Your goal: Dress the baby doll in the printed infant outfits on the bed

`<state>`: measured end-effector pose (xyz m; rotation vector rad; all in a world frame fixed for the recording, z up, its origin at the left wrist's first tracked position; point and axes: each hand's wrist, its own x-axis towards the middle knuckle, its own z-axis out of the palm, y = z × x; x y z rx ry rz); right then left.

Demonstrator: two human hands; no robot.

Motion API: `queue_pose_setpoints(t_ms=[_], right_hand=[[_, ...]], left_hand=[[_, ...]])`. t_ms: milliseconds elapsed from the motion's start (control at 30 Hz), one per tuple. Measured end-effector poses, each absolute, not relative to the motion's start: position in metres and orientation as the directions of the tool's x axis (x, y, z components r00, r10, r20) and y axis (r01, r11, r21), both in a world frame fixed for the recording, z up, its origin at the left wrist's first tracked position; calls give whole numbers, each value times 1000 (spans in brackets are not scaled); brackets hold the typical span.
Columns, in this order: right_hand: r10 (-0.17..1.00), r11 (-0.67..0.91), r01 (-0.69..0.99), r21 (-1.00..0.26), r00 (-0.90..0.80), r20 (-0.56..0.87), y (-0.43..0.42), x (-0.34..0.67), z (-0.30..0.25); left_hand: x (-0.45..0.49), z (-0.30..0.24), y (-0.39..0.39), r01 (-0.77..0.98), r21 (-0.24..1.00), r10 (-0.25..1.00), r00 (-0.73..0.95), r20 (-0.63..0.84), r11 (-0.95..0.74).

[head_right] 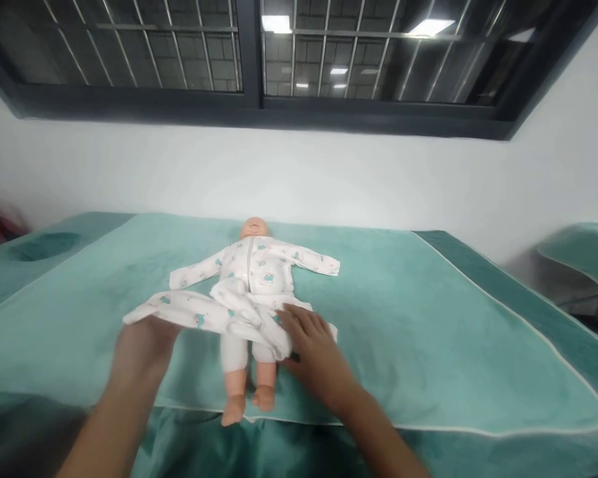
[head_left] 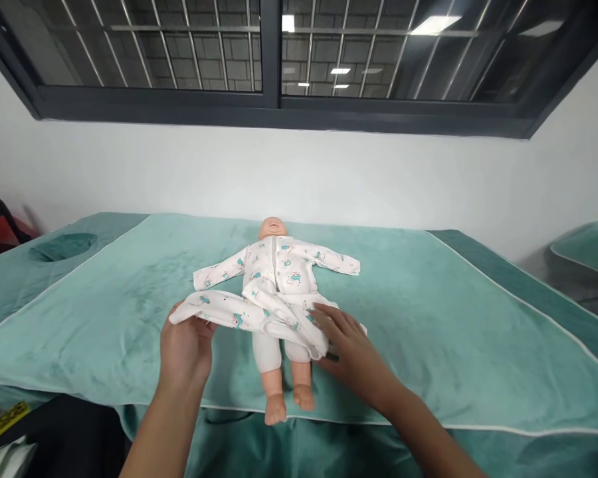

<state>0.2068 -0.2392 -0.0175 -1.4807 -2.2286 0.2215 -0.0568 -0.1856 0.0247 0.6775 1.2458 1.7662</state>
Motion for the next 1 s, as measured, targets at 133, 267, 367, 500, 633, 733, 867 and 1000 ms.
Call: queue_pose_setpoints(t_ms=[133, 267, 367, 500, 633, 733, 867, 1000], right_hand=[[946, 304, 809, -503, -195, 258, -233, 227, -20], [994, 104, 577, -810, -46, 95, -230, 225, -6], [1000, -13, 292, -956, 1, -13, -231, 214, 17], [999, 6, 70, -998, -45, 3, -229, 196, 48], [998, -47, -200, -979, -39, -40, -219, 183, 63], [997, -78, -307, -949, -33, -71, -209, 177, 61], [988, 117, 101, -988, 90, 126, -200, 174, 57], [884, 381, 549, -744, 21, 467, -202, 174, 70]], left_hand=[[-49, 14, -190, -174, 974, 833, -553, 28, -148], [-24, 5, -218, 473, 801, 685, -444, 577, -368], [-1, 1, -237, 628, 531, 672, -16, 740, -569], [20, 5, -244, 560, 564, 774, 255, 579, -607], [24, 16, -238, 530, 570, 770, 311, 558, -627], [18, 22, -230, 513, 575, 759, 291, 582, -638], [5, 41, -210, 500, 638, 779, 132, 613, -586], [-6, 83, -195, 333, 895, 939, -68, 336, -296]])
